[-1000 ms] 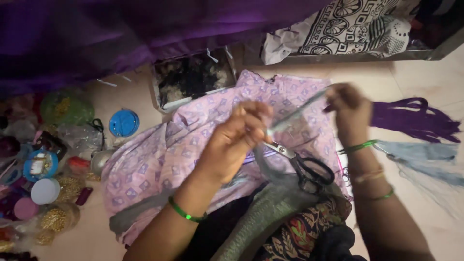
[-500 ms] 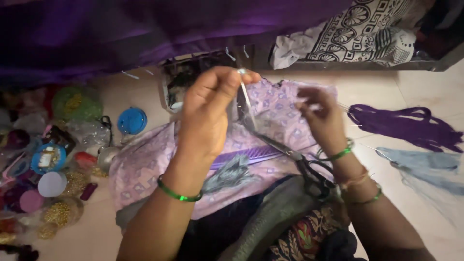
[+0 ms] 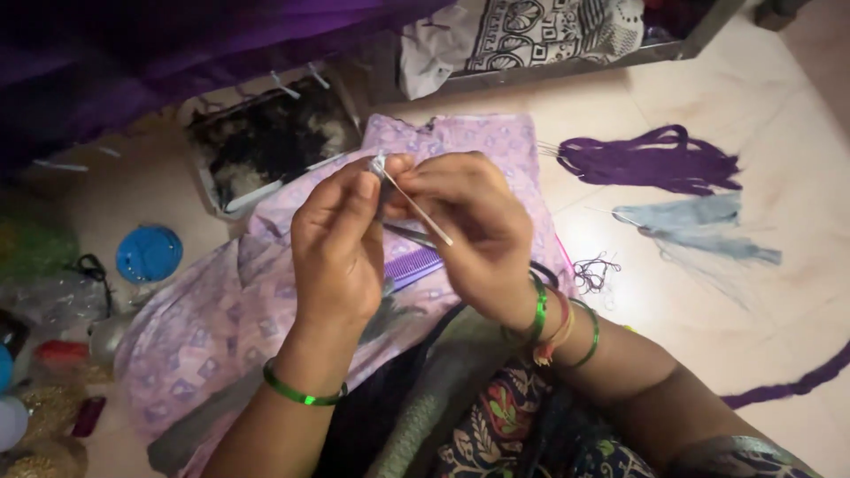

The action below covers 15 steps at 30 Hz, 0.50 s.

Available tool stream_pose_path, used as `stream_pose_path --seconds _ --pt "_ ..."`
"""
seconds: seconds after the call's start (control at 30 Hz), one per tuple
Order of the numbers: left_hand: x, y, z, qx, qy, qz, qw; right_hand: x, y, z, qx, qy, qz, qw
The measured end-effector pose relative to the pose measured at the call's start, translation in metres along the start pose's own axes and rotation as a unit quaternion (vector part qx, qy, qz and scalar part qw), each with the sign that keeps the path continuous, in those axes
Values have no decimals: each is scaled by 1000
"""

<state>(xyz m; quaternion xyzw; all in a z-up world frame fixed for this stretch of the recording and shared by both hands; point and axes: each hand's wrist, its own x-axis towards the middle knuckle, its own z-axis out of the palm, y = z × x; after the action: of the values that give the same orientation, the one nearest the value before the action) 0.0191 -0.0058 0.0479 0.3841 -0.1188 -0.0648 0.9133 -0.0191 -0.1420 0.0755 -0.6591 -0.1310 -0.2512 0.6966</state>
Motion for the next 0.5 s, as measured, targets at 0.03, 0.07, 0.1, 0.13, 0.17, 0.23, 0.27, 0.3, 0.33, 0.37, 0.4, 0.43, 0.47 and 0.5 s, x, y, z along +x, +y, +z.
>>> stream_pose_path --seconds 0.03,0.07,0.1,0.13,0.17,0.23,0.27,0.3,0.33,0.37,0.4,0.43,0.47,0.5 --pt "0 1 2 9 -18 16 1000 -2 3 0 7 -5 0 1000" --pt "0 -4 0 9 -19 13 1000 -3 5 -1 6 -2 1 1000" --pt "0 -8 -1 -8 -13 3 1000 -3 7 -2 -29 -12 -40 999" --pt "1 -12 -2 -26 -6 -7 1000 -3 8 -3 -64 -23 -80 994" --pt "1 -12 -1 -26 -9 -7 1000 -2 9 -4 -66 -22 -81 994" --pt "1 -14 2 -84 3 -41 996 1 12 -7 -20 -2 -52 998" --pt "2 -9 6 -86 2 -43 995 2 15 -9 -22 -1 -52 998" --pt "2 -5 10 -131 -24 -53 990 2 17 -11 33 7 -24 999" --pt "2 -1 14 -177 -49 -63 981 1 20 -12 89 15 5 996" --pt "1 0 12 -177 -49 -65 981 2 22 -15 88 16 5 996" --pt "0 1 11 -151 -46 -77 984 3 23 -18 135 6 19 991" --pt "0 4 9 -123 -43 -88 988 5 25 -20 185 -5 32 982" --pt "0 5 8 -121 -42 -89 988 6 25 -22 186 -4 33 982" --pt "0 5 7 -109 -20 -98 989 7 24 -24 203 -24 42 978"
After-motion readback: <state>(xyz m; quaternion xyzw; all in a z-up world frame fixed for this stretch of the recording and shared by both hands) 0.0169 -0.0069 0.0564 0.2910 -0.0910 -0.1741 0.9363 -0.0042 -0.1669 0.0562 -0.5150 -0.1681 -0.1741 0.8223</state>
